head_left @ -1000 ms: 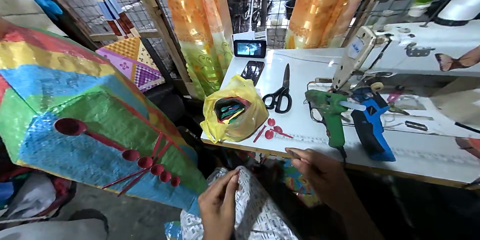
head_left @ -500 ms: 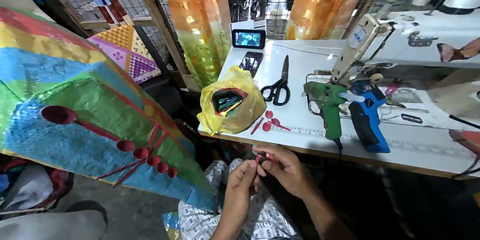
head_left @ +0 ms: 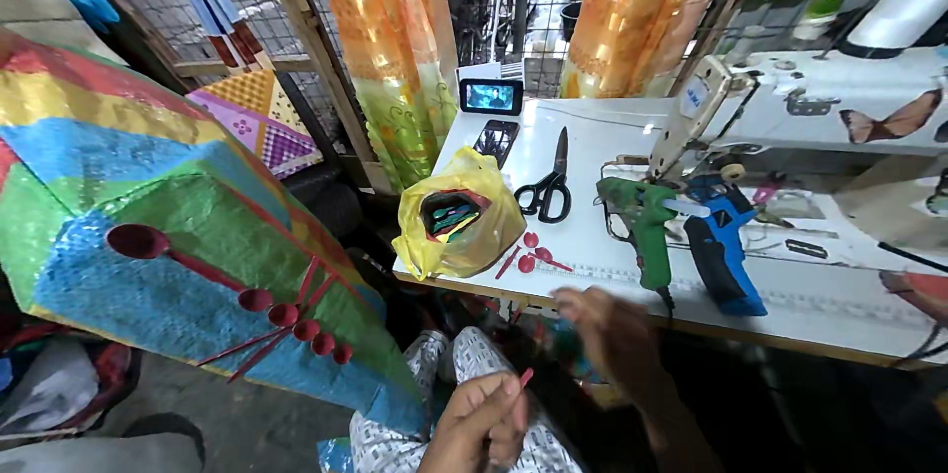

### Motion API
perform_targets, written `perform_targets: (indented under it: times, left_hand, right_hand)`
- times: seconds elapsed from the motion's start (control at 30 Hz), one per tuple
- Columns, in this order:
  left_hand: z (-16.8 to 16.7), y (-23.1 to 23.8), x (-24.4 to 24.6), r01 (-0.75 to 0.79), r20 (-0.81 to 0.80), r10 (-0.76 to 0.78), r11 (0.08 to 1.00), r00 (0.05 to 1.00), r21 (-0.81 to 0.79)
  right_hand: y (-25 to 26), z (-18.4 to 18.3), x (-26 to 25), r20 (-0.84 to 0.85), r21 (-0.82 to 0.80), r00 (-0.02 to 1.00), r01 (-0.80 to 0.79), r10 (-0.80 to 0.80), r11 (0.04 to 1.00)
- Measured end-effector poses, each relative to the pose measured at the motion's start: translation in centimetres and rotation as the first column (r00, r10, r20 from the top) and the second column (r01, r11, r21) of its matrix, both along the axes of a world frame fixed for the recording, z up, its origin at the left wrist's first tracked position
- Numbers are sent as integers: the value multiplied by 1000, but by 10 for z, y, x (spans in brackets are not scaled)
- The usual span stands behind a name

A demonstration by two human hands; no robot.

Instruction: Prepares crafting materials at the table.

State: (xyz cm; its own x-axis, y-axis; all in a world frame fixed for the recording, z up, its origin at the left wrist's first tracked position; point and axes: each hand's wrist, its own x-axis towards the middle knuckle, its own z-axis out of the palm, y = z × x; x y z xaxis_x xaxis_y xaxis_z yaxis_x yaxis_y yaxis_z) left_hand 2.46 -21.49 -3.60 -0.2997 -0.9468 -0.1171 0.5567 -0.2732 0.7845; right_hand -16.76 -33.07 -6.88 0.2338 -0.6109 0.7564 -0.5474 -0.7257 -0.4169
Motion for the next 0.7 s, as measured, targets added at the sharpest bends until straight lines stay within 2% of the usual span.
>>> perform_targets:
  times: [0.03,0.1,0.2,0.3,0.4,0.47,0.53,0.6,0.7]
  left_hand:
    - [0,6,4,-16,19,16,1000,1000,-4]
    - [-2,14,11,-145,105,146,989,984,-20]
    - [-10,10,15,-355,211,355,934,911,-40]
    - [-16,2,11,-359,273,360,932,892,-54]
    - [-25,1,10,-314,327,326,945,887,-93]
    - [-29,2,7,-347,399,374,927,837,-140]
    - [-27,2,5,-345,451,378,925,808,-157]
    - [-27,1,1,-328,460,365,931,809,-162]
    - [-29,-1,-3,-332,456,389,921,800,-205]
  right_hand:
    - [-9,1,-11,23,26,997,74,-75,997]
    - [-18,8,-26,10,116,979,200,-203,973]
    - [-27,-5,-24,-16,198,966,255,-257,946]
    - [-42,-25,-14,-87,242,956,295,-282,925]
    - [-51,-27,-9,-162,347,944,326,-286,879]
    - [-44,-24,-5,-104,294,953,303,-285,906]
    - [-24,-11,3,-7,247,979,197,-201,949]
    - [-4,-3,9,90,281,990,76,-105,957]
    - [5,-1,7,269,350,960,-28,-72,936]
